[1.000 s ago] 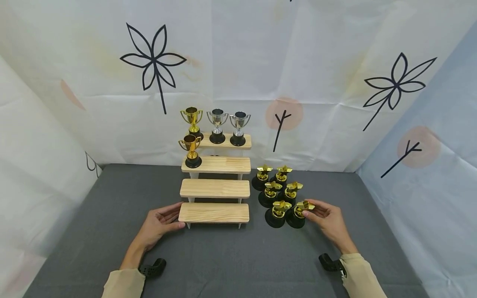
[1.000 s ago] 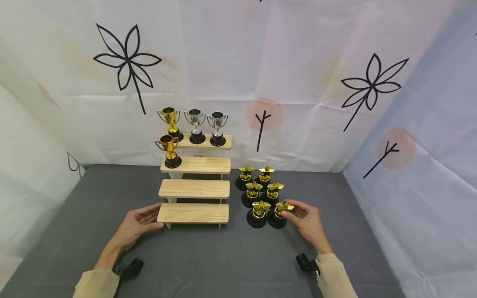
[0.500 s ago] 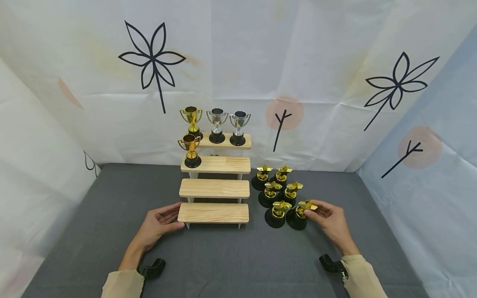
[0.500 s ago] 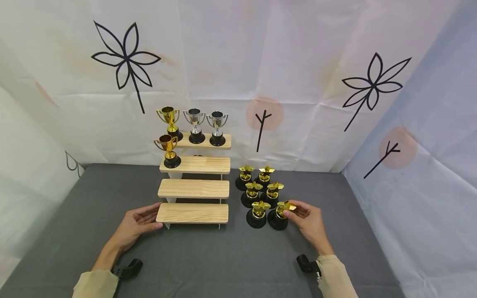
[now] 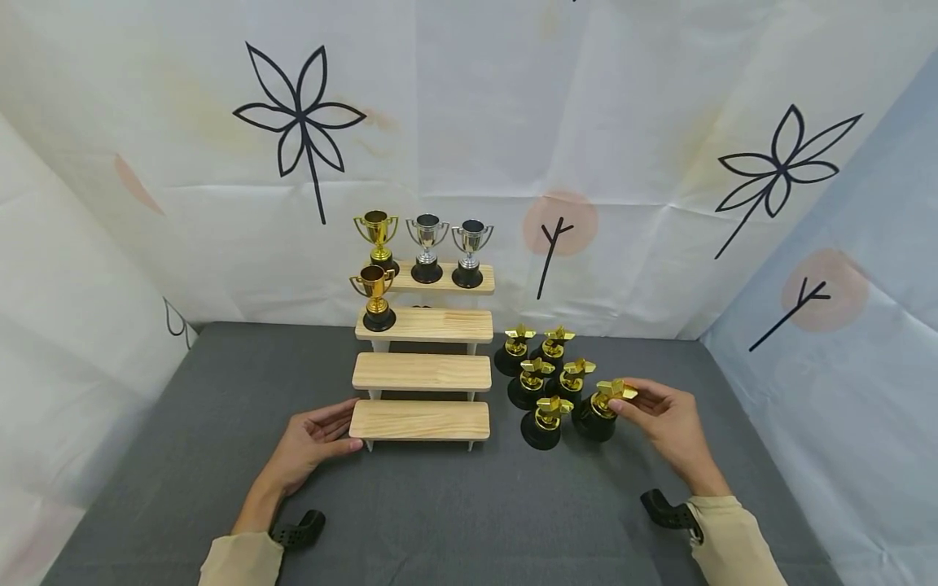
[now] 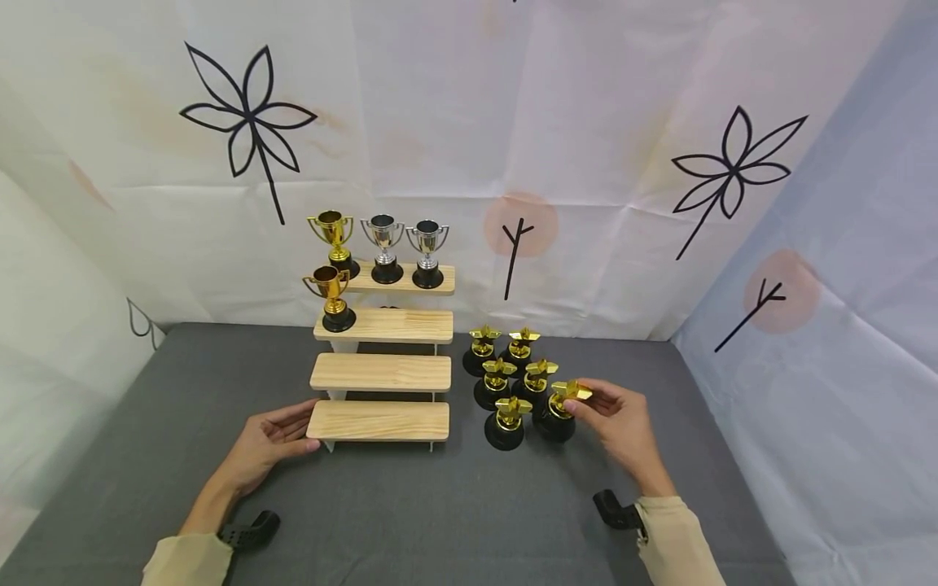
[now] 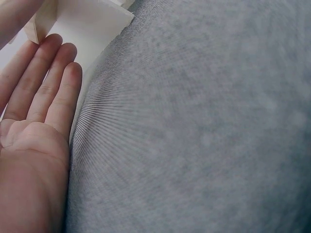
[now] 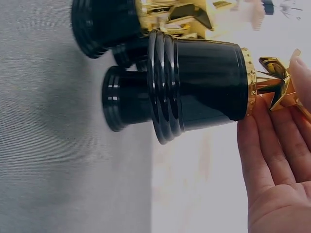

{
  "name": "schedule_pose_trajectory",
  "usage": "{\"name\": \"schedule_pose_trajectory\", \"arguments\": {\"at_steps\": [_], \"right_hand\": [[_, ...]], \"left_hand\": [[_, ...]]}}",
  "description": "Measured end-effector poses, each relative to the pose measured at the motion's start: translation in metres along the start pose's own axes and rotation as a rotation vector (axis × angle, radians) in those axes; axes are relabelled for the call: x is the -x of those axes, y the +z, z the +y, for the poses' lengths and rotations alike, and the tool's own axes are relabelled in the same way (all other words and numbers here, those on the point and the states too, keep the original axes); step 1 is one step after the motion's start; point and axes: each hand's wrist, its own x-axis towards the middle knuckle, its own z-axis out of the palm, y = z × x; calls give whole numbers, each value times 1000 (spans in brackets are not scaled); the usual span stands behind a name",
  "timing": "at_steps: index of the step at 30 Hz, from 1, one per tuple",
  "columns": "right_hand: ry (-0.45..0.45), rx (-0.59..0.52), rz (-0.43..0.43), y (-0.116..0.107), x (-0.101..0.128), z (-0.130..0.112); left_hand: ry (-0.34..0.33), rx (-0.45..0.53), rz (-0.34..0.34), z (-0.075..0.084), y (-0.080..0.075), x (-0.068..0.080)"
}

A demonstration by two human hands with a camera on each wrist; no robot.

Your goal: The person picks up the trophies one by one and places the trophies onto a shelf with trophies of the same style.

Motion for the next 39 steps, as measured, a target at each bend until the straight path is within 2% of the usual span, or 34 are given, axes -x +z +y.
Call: {"name": "schedule_pose_trajectory", "arguments": {"at_steps": [15,23,39], "right_hand": [[-60,41,40,-16,-14,-43],[-81,28,16,-9,-25,-61],[-144,-198,-111,31,-56,-88]], "left_hand": [[-15,1,5,2,0,1],[-7,-15,5,2,1,0],[1,-3,-9,3,1,0]]}}
